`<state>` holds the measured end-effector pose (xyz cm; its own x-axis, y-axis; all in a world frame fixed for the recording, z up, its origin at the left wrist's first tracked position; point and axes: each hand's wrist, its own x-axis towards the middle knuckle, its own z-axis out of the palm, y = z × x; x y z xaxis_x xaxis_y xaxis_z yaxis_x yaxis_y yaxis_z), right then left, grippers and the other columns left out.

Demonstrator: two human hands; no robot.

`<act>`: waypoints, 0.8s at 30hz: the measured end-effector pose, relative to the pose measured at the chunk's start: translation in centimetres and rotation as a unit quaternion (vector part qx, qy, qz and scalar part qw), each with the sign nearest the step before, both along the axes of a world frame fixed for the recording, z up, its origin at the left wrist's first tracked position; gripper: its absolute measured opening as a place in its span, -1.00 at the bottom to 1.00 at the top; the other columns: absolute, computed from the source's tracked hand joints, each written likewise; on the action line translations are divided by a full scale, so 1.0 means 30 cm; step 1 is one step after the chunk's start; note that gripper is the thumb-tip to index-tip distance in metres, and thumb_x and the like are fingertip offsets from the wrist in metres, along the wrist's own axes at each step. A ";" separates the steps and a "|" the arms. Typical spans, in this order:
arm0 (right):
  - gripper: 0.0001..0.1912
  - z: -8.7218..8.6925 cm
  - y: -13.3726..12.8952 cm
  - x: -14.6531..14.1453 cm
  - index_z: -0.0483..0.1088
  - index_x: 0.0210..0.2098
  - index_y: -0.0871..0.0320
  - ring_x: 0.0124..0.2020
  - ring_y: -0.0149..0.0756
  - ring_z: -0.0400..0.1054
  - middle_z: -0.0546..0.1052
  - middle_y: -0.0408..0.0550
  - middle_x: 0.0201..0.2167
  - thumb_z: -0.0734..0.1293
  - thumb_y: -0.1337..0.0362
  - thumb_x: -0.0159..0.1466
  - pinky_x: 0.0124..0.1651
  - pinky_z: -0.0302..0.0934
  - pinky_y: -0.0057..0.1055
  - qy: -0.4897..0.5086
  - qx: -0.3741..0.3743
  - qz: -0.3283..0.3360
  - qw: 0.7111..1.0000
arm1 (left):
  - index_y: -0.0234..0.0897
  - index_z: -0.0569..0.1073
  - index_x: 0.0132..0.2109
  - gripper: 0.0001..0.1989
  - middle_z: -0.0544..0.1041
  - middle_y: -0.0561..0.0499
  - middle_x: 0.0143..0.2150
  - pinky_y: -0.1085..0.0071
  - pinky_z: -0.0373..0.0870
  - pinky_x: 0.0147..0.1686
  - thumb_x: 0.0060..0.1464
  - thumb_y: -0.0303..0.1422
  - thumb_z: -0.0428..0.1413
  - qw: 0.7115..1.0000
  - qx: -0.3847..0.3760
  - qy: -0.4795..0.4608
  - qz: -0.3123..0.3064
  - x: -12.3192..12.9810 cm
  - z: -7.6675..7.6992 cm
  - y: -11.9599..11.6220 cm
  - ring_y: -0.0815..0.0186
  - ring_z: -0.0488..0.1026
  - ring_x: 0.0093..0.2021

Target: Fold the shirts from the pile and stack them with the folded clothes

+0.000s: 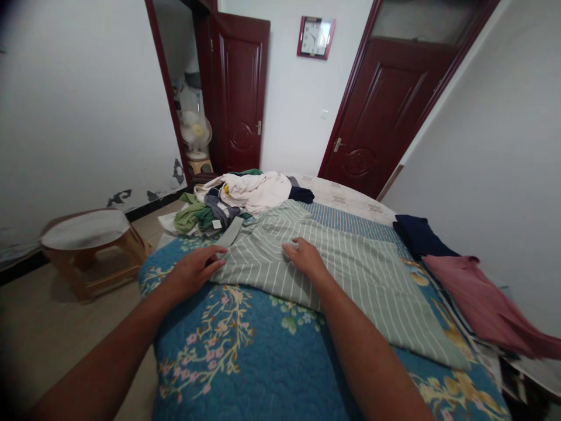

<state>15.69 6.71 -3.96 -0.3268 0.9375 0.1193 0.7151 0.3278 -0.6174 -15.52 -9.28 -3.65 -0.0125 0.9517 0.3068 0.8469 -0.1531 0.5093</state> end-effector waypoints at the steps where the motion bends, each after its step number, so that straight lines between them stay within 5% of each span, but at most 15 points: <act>1: -0.56 -0.009 0.012 -0.026 0.55 0.09 0.18 -0.22 -0.19 0.53 0.66 0.02 -0.22 0.38 0.04 0.34 -0.08 0.30 -0.34 0.013 -0.003 0.005 1.000 | -0.18 0.54 0.11 -0.66 0.61 -0.03 -0.27 0.22 0.37 -0.08 0.34 -0.16 0.04 1.000 0.003 0.001 0.000 -0.002 -0.002 0.007 0.11 0.51 -0.17; 5: -0.66 -0.057 0.052 -0.047 0.57 -0.04 0.16 -0.33 -0.27 0.46 0.62 -0.11 -0.33 0.36 0.18 0.23 -0.20 0.27 -0.39 0.117 -0.020 0.018 0.993 | -0.16 0.54 0.14 -0.62 0.64 -0.05 -0.20 0.24 0.37 -0.04 0.34 -0.10 0.07 1.000 -0.018 0.011 -0.011 -0.017 -0.011 0.013 0.10 0.53 -0.11; 10: -0.58 -0.105 0.061 0.026 0.54 -0.05 0.16 -0.29 -0.25 0.42 0.58 -0.13 -0.32 0.32 0.06 0.21 -0.16 0.26 -0.36 0.161 0.067 -0.095 0.980 | -0.18 0.57 0.13 -0.56 0.60 -0.13 -0.14 0.22 0.38 -0.05 0.30 -0.03 0.08 0.997 -0.047 0.054 0.009 -0.025 -0.019 0.005 0.06 0.51 -0.08; 17: -0.45 -0.099 0.037 0.028 0.54 0.15 0.16 -0.33 -0.20 0.41 0.54 -0.13 -0.39 0.28 0.01 0.30 -0.17 0.27 -0.31 0.131 0.065 -0.026 0.989 | -0.18 0.51 -0.21 -0.62 0.58 -0.05 -0.25 0.28 0.35 -0.14 0.34 -0.05 -0.05 0.996 -0.082 -0.027 0.005 -0.034 0.020 0.018 0.13 0.50 -0.17; 24: -0.56 -0.103 0.032 0.013 0.55 0.11 0.12 -0.04 -0.15 0.50 0.65 0.01 -0.01 0.30 0.16 0.31 0.11 0.32 -0.24 0.138 0.102 -0.029 0.985 | -0.16 0.48 0.12 -0.58 0.52 0.10 -0.39 0.34 0.30 -0.29 0.17 -0.14 0.06 0.983 -0.159 -0.087 0.032 -0.069 0.063 -0.011 0.20 0.47 -0.34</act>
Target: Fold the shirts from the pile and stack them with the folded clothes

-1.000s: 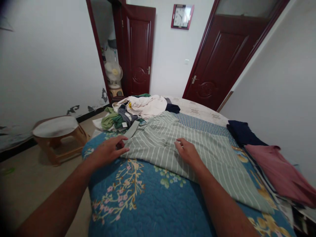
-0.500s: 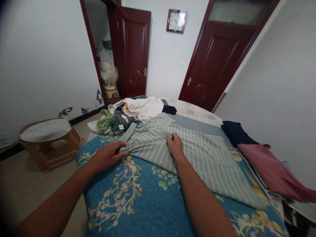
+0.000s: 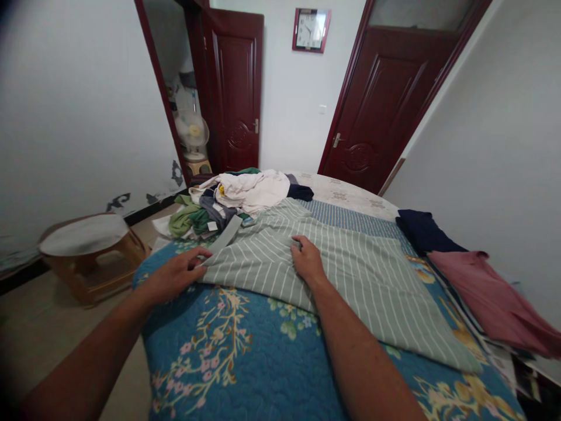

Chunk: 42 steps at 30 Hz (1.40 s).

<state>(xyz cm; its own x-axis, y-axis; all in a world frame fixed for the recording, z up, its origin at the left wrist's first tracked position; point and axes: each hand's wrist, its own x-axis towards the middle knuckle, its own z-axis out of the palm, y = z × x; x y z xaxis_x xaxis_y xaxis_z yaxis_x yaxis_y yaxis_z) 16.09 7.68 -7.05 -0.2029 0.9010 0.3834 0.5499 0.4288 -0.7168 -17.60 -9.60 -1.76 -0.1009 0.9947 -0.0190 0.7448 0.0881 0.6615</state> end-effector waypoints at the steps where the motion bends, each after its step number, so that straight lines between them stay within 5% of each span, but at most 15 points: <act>1: -0.57 -0.001 -0.004 -0.005 0.55 0.12 0.12 -0.05 -0.15 0.51 0.65 0.01 -0.02 0.30 0.18 0.31 0.11 0.32 -0.24 -0.019 -0.001 0.000 1.000 | -0.16 0.49 0.11 -0.58 0.53 0.10 -0.39 0.34 0.30 -0.30 0.17 -0.15 0.05 1.000 -0.009 0.009 0.005 -0.004 0.001 -0.001 0.20 0.47 -0.35; 5: -0.55 0.006 -0.015 -0.022 0.52 0.19 0.13 -0.12 -0.16 0.52 0.66 0.02 -0.09 0.31 0.22 0.34 0.07 0.33 -0.28 -0.088 -0.003 -0.017 0.996 | -0.16 0.55 0.02 -0.59 0.60 0.07 -0.35 0.33 0.31 -0.30 0.22 -0.03 0.03 0.999 -0.014 0.026 0.022 -0.011 -0.001 -0.002 0.18 0.51 -0.33; 10: -0.52 0.021 -0.015 -0.020 0.48 0.25 0.13 -0.05 -0.13 0.53 0.66 0.06 -0.05 0.28 0.18 0.39 0.12 0.31 -0.26 -0.120 -0.026 -0.033 0.992 | -0.15 0.58 -0.13 -0.64 0.66 0.02 -0.21 0.31 0.40 -0.17 0.29 -0.04 0.01 0.996 0.074 0.035 0.034 -0.015 0.010 0.014 0.17 0.56 -0.20; 13: -0.53 0.021 -0.011 -0.011 0.49 0.23 0.13 0.02 -0.14 0.52 0.65 0.05 0.04 0.25 0.20 0.37 0.19 0.30 -0.23 -0.080 -0.021 -0.010 0.996 | -0.17 0.57 0.01 -0.58 0.68 -0.03 -0.07 0.29 0.44 -0.08 0.29 0.00 0.03 0.991 0.103 0.029 0.074 -0.029 0.018 0.048 0.15 0.59 -0.09; 17: -0.55 0.011 -0.004 0.002 0.52 0.17 0.13 0.16 -0.16 0.48 0.61 0.02 0.15 0.24 0.21 0.35 0.30 0.26 -0.22 -0.029 -0.005 0.029 0.999 | -0.27 0.49 0.26 -0.34 0.67 -0.15 0.03 0.27 0.48 -0.07 0.19 0.09 0.13 0.994 0.052 0.039 0.087 -0.029 0.012 0.099 0.08 0.61 -0.04; 22: -0.57 0.002 -0.008 0.001 0.53 0.15 0.12 0.13 -0.14 0.50 0.63 0.03 0.11 0.24 0.25 0.36 0.26 0.29 -0.21 -0.053 0.000 0.037 0.998 | -0.23 0.48 0.27 -0.44 0.63 -0.17 0.18 0.25 0.44 0.07 0.14 -0.23 0.22 0.996 0.041 0.069 0.041 -0.003 -0.023 0.136 0.05 0.58 0.11; 27: -0.49 0.019 -0.029 -0.013 0.43 0.31 0.17 0.05 -0.03 0.54 0.64 0.16 0.06 0.26 0.21 0.41 0.18 0.31 -0.17 -0.135 -0.017 -0.043 0.990 | -0.24 0.45 0.28 -0.48 0.63 -0.17 0.17 0.25 0.43 0.10 0.18 -0.33 0.15 0.992 0.020 0.108 0.057 -0.012 -0.045 0.154 0.06 0.58 0.11; 33: -0.38 0.032 -0.037 -0.022 0.26 0.45 0.19 0.04 0.01 0.55 0.63 0.21 0.09 0.22 0.26 0.42 0.14 0.30 -0.18 -0.212 -0.026 -0.053 0.975 | -0.27 0.41 0.35 -0.47 0.62 -0.23 0.15 0.18 0.37 0.20 0.28 -0.28 0.10 0.964 0.140 0.216 0.063 0.049 0.063 0.153 0.02 0.54 0.18; 37: -0.39 0.020 -0.033 -0.018 0.29 0.42 0.14 0.12 -0.05 0.52 0.57 0.12 0.22 0.20 0.36 0.39 0.21 0.29 -0.22 -0.207 -0.002 -0.021 0.978 | -0.20 0.45 0.31 -0.53 0.69 -0.12 0.01 0.28 0.42 0.05 0.31 -0.27 0.10 0.976 0.113 0.187 -0.002 0.149 0.123 0.263 0.10 0.60 0.03; 42: -0.43 0.009 -0.038 -0.018 0.33 0.39 0.15 0.16 -0.07 0.50 0.55 0.10 0.24 0.22 0.33 0.40 0.26 0.28 -0.22 -0.208 0.005 -0.019 0.978 | -0.27 0.57 0.14 -0.63 0.68 -0.24 0.01 0.24 0.43 0.01 0.23 -0.27 0.22 0.975 0.033 0.217 -0.042 0.272 0.038 0.453 0.03 0.61 0.03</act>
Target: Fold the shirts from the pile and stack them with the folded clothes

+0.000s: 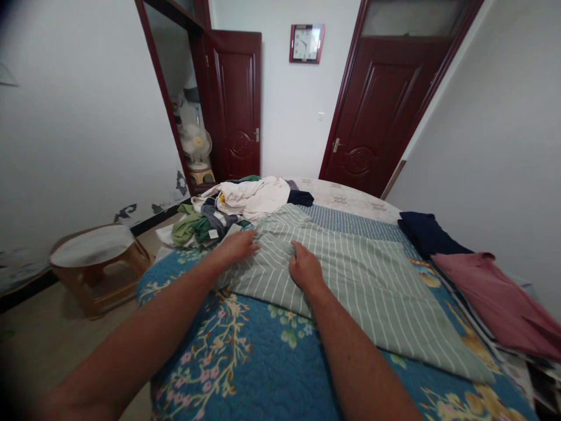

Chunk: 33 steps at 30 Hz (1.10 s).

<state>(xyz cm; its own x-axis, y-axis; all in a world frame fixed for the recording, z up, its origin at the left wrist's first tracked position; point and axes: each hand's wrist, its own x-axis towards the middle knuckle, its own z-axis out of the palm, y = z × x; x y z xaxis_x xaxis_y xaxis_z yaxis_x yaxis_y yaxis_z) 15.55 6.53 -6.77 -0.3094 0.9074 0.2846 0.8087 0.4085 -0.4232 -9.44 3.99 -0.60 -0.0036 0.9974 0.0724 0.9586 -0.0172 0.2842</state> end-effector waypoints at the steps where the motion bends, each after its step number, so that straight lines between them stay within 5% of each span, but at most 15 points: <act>1: -0.44 0.000 -0.001 0.001 0.33 0.38 0.16 0.17 -0.09 0.50 0.55 0.10 0.25 0.21 0.34 0.40 0.28 0.27 -0.23 0.007 0.002 0.008 1.000 | -0.27 0.60 0.07 -0.69 0.69 -0.25 -0.01 0.24 0.44 -0.01 0.21 -0.27 0.23 1.000 -0.005 0.003 0.004 0.014 -0.024 0.020 0.03 0.61 0.02; 5: -0.47 0.002 0.001 0.000 0.34 0.36 0.16 0.27 -0.17 0.43 0.52 0.07 0.30 0.21 0.36 0.42 0.34 0.22 -0.29 0.046 0.017 0.040 0.998 | -0.28 0.59 -0.06 -0.78 0.68 -0.25 -0.05 0.26 0.43 -0.08 0.33 -0.30 0.08 0.999 0.007 0.011 0.031 0.019 -0.082 0.028 0.07 0.62 -0.04; 10: -0.48 0.000 -0.001 -0.024 0.33 0.37 0.18 0.09 -0.02 0.52 0.60 0.18 0.13 0.27 0.22 0.45 0.15 0.33 -0.20 -0.020 -0.014 -0.054 0.998 | -0.27 0.51 0.06 -0.73 0.62 -0.27 -0.02 0.22 0.39 -0.04 0.41 -0.33 -0.04 0.993 0.071 0.042 0.083 -0.009 -0.082 -0.010 0.05 0.58 -0.01; 15: -0.48 0.029 -0.018 -0.032 0.30 0.36 0.14 0.01 -0.05 0.49 0.52 0.19 0.13 0.28 0.17 0.45 0.03 0.32 -0.22 -0.079 0.021 -0.097 0.992 | -0.27 0.56 0.02 -0.71 0.56 -0.29 0.03 0.17 0.41 0.03 0.37 -0.42 -0.04 0.991 0.113 0.064 0.023 0.029 -0.069 -0.027 0.02 0.52 0.04; 19: -0.63 0.073 -0.053 -0.038 0.42 0.22 0.13 0.10 -0.04 0.36 0.51 0.17 0.08 0.22 0.26 0.47 0.16 0.24 -0.20 -0.084 0.102 -0.032 0.991 | -0.21 0.53 0.13 -0.69 0.58 -0.21 0.08 0.17 0.40 0.17 0.40 -0.36 -0.04 0.985 0.145 0.006 -0.093 0.103 -0.081 -0.047 0.09 0.50 0.11; 22: -0.72 0.078 -0.090 -0.064 0.51 0.04 0.15 0.09 -0.03 0.33 0.52 0.17 0.01 0.20 0.27 0.49 0.16 0.21 -0.17 -0.117 0.085 0.009 0.989 | -0.25 0.51 0.19 -0.65 0.58 -0.23 0.14 0.14 0.37 0.23 0.41 -0.36 -0.05 0.984 0.102 0.015 -0.142 0.154 -0.122 -0.059 0.07 0.49 0.19; 27: -0.68 0.054 -0.131 -0.092 0.51 0.06 0.17 0.15 0.02 0.30 0.50 0.20 0.13 0.20 0.19 0.50 0.14 0.23 -0.11 -0.138 0.054 0.008 0.989 | -0.33 0.40 0.35 -0.53 0.38 -0.33 0.43 -0.04 0.17 0.40 0.45 -0.23 -0.04 0.985 0.085 0.070 -0.135 0.175 -0.186 -0.063 -0.08 0.26 0.46; 33: -0.48 0.016 -0.114 -0.072 0.35 0.36 0.16 0.37 0.11 0.19 0.36 0.23 0.39 0.20 0.08 0.51 0.34 0.11 0.02 -0.118 0.041 -0.028 0.992 | -0.31 0.44 0.33 -0.53 0.41 -0.33 0.40 -0.03 0.22 0.36 0.44 -0.16 -0.01 0.986 0.090 0.060 -0.129 0.165 -0.179 -0.071 -0.08 0.31 0.42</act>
